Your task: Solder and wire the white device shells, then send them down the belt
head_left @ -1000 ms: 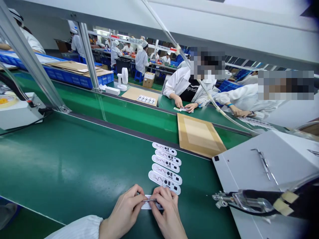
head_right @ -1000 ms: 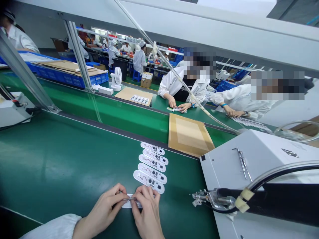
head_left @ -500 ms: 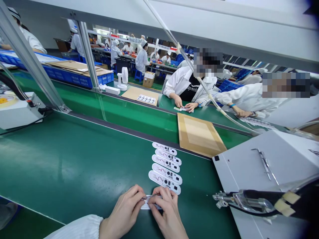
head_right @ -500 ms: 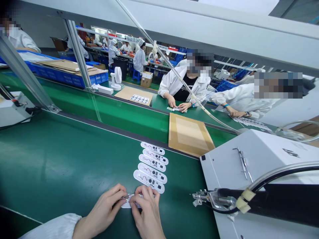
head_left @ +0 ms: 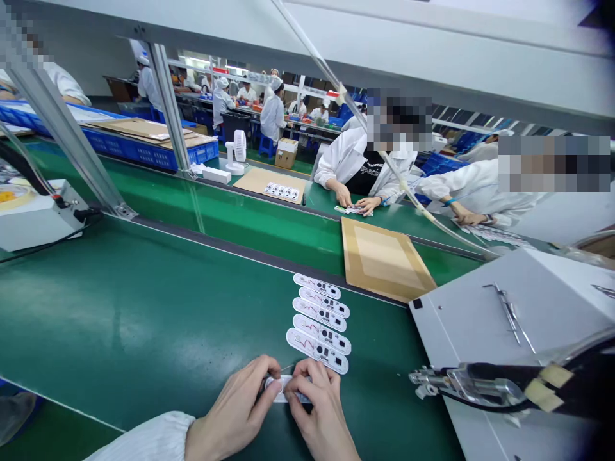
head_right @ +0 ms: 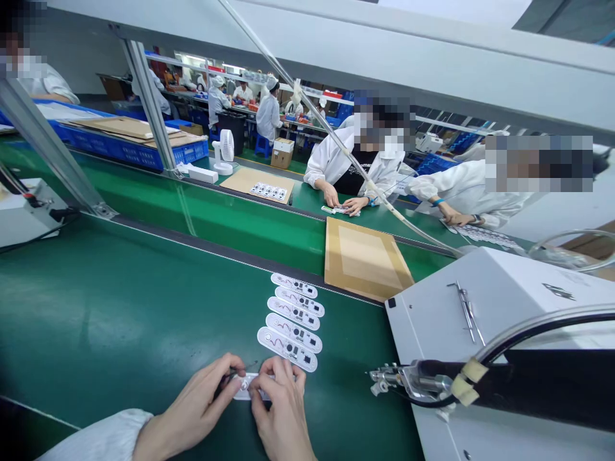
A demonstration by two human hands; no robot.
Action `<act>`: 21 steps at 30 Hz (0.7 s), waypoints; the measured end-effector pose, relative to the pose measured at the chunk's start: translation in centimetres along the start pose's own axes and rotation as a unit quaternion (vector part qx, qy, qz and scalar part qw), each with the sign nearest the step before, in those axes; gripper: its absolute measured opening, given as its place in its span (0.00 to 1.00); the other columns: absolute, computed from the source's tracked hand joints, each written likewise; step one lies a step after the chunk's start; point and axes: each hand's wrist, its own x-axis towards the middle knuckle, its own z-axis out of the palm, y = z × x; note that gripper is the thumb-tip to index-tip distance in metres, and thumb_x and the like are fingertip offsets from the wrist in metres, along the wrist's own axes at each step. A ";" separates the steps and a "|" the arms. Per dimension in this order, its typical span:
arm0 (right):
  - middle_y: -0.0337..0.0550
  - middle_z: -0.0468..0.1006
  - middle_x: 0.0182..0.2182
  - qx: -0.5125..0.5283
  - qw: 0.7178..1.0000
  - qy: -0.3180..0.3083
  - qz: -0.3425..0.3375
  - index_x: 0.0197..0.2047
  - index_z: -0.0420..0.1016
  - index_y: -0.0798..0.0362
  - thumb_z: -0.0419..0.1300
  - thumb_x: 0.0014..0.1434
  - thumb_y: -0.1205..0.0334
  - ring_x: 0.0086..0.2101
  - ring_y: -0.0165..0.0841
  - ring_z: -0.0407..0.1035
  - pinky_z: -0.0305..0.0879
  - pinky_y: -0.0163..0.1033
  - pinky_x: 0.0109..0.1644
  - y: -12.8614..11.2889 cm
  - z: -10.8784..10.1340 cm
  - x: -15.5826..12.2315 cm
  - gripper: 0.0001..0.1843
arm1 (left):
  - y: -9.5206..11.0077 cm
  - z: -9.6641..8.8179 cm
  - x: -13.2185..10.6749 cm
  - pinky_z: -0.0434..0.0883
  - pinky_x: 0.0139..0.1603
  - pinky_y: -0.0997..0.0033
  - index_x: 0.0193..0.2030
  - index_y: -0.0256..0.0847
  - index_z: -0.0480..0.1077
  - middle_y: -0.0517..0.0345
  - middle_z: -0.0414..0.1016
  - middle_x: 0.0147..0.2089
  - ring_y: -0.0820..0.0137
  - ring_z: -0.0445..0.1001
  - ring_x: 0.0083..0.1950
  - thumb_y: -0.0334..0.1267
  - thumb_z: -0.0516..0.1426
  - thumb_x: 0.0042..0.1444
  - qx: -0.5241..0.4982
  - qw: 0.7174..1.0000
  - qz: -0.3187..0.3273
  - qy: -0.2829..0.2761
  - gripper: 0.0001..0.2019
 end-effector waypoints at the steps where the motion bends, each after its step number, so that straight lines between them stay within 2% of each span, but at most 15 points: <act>1: 0.37 0.70 0.41 0.001 1.000 0.001 -0.002 0.34 0.68 0.47 0.54 0.65 0.72 0.46 0.38 0.68 0.57 0.52 0.52 0.0 0.0 0.0 0.11 | 0.1 -0.5 -0.1 0.65 0.38 0.71 0.46 0.46 0.62 0.61 0.73 0.39 0.68 0.74 0.36 0.40 0.44 0.75 0.022 1.000 -0.004 -0.004 0.08; 4: 0.37 0.71 0.41 0.004 1.000 0.007 -0.007 0.35 0.68 0.46 0.54 0.66 0.71 0.45 0.39 0.68 0.57 0.52 0.52 0.1 0.0 0.0 0.11 | 0.5 -1.8 -0.1 0.61 0.32 0.69 0.43 0.47 0.60 0.64 0.73 0.35 0.66 0.74 0.31 0.36 0.39 0.76 0.139 0.989 -0.007 -0.049 0.12; 7: 0.37 0.71 0.41 0.007 1.000 0.012 -0.010 0.35 0.67 0.46 0.53 0.65 0.72 0.44 0.39 0.68 0.57 0.52 0.51 0.1 0.1 0.1 0.11 | 1.1 -2.8 0.1 0.59 0.30 0.68 0.42 0.46 0.63 0.63 0.76 0.38 0.64 0.77 0.32 0.32 0.43 0.74 0.272 0.955 -0.007 -0.122 0.11; 10: 0.36 0.70 0.41 0.010 1.000 0.017 -0.012 0.35 0.67 0.46 0.53 0.65 0.72 0.44 0.38 0.68 0.57 0.52 0.51 0.2 0.2 0.1 0.11 | 1.6 -3.0 0.4 0.60 0.28 0.68 0.42 0.46 0.67 0.62 0.77 0.40 0.63 0.79 0.34 0.31 0.47 0.73 0.354 0.921 -0.004 -0.164 0.10; 16: 0.36 0.70 0.40 0.011 0.999 0.023 -0.019 0.35 0.67 0.47 0.54 0.65 0.73 0.44 0.38 0.67 0.56 0.53 0.52 0.3 0.3 0.0 0.11 | 2.5 -3.3 1.0 0.70 0.31 0.69 0.43 0.45 0.71 0.58 0.78 0.41 0.60 0.81 0.38 0.24 0.53 0.65 0.408 0.890 0.017 -0.202 0.11; 21: 0.36 0.70 0.40 0.012 0.999 0.025 -0.021 0.35 0.67 0.47 0.54 0.65 0.73 0.44 0.38 0.68 0.56 0.53 0.52 0.4 0.3 0.0 0.11 | 4.1 -3.6 2.0 0.72 0.30 0.67 0.43 0.43 0.73 0.56 0.80 0.41 0.58 0.82 0.38 0.20 0.55 0.59 0.431 0.871 0.041 -0.232 0.14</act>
